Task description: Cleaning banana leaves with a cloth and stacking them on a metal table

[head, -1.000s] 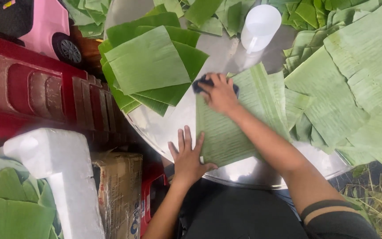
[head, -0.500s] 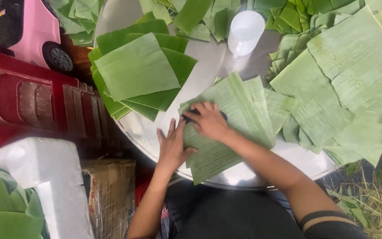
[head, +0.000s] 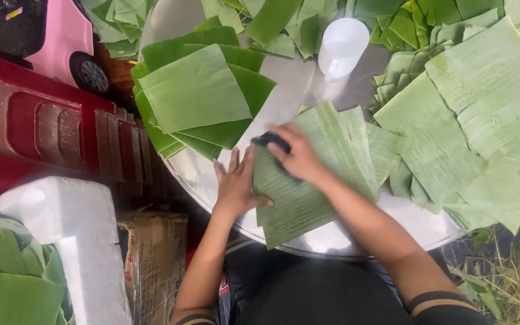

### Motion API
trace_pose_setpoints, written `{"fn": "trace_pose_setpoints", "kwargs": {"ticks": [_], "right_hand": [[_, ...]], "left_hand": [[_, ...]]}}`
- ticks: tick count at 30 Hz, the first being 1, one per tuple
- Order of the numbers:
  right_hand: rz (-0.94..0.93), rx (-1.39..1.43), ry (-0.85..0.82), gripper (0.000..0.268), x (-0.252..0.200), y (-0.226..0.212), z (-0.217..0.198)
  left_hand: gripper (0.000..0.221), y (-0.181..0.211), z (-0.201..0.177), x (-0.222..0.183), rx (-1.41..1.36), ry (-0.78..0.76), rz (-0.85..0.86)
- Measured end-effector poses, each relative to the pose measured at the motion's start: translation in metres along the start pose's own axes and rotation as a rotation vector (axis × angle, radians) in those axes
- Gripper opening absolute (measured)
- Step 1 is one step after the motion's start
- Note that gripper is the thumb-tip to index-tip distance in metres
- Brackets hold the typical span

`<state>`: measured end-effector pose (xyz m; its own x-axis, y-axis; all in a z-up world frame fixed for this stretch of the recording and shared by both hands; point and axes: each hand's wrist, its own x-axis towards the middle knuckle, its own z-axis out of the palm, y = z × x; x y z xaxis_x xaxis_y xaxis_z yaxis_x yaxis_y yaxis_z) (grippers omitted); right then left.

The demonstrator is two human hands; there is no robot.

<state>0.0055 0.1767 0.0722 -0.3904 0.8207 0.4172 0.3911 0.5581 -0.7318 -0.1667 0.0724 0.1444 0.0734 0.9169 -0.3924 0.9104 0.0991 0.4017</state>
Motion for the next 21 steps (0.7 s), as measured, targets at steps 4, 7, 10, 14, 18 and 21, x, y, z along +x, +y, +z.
{"fn": "trace_pose_setpoints", "kwargs": {"ticks": [4, 7, 10, 14, 18, 21], "right_hand": [[0.380, 0.834, -0.079, 0.029, -0.012, -0.021, 0.016], [0.581, 1.118, -0.094, 0.025, -0.015, -0.025, 0.005], [0.595, 1.246, -0.199, 0.020, -0.017, -0.011, -0.003], [0.626, 1.247, -0.093, 0.017, -0.025, -0.003, -0.014], [0.511, 1.195, -0.057, 0.017, -0.035, 0.003, -0.032], [0.225, 0.405, 0.109, 0.031, -0.045, -0.006, -0.046]], "left_hand": [[0.122, -0.009, 0.009, -0.003, -0.066, 0.167, 0.069], [0.103, -0.025, 0.018, 0.002, -0.300, 0.325, 0.239], [0.084, -0.026, 0.025, 0.004, -0.547, 0.395, 0.372], [0.079, -0.010, 0.024, -0.006, -0.850, 0.287, 0.404], [0.074, -0.005, 0.040, -0.006, -1.076, 0.325, 0.561], [0.060, 0.000, 0.052, 0.000, -1.131, 0.481, 0.477]]}}
